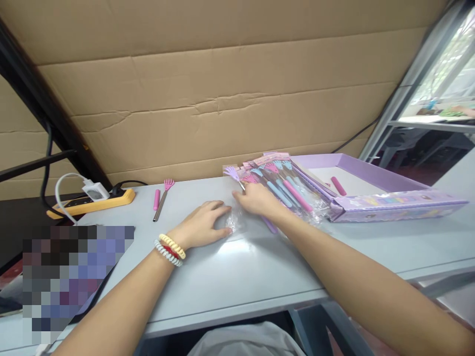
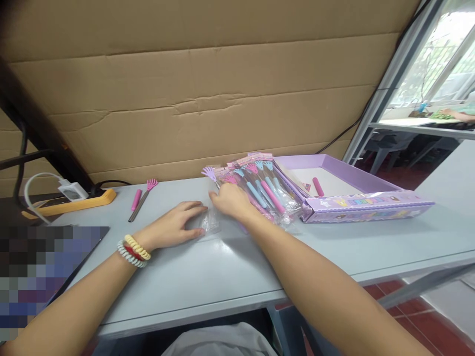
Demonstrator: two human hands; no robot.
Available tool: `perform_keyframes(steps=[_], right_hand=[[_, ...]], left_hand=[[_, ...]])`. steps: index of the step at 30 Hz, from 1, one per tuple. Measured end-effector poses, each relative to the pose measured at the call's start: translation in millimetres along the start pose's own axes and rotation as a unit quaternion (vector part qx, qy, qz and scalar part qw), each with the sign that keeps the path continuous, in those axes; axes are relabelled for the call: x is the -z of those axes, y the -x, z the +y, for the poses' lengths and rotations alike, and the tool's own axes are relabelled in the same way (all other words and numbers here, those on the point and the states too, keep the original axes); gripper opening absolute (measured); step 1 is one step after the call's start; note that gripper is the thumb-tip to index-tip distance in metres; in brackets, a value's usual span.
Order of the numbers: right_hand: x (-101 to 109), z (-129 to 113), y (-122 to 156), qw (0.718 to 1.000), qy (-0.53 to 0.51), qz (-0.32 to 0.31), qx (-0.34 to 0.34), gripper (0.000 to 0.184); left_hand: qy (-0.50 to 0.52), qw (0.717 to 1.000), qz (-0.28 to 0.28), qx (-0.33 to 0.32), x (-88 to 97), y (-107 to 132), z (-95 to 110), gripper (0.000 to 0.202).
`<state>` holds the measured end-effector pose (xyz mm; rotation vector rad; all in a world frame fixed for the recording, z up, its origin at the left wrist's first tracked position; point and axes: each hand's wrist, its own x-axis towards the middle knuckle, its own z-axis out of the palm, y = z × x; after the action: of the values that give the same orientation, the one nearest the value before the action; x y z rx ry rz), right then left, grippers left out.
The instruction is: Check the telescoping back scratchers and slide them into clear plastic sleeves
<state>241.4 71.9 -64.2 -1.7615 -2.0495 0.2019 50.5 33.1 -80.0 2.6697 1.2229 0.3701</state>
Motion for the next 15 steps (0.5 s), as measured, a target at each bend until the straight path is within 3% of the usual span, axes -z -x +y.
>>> perform_keyframes(steps=[4, 8, 12, 15], right_hand=[[-4.9, -2.6, 2.3, 0.998, 0.008, -0.057, 0.021, 0.019], [-5.9, -6.2, 4.9, 0.990, -0.097, -0.085, 0.063, 0.010], [-8.1, -7.4, 7.5, 0.949, -0.245, -0.111, 0.167, 0.007], [-7.7, -8.4, 8.5, 0.918, -0.336, -0.077, 0.196, 0.011]], left_hand=[[-0.008, 0.998, -0.054, 0.032, -1.9, 0.2, 4.9, 0.073], [-0.011, 0.999, -0.044, 0.016, 0.4, 0.0, 11.6, 0.073], [-0.031, 0.999, 0.013, -0.021, 1.5, -0.5, 15.7, 0.080], [-0.068, 0.993, 0.100, 0.007, 1.8, -1.4, 15.3, 0.088]])
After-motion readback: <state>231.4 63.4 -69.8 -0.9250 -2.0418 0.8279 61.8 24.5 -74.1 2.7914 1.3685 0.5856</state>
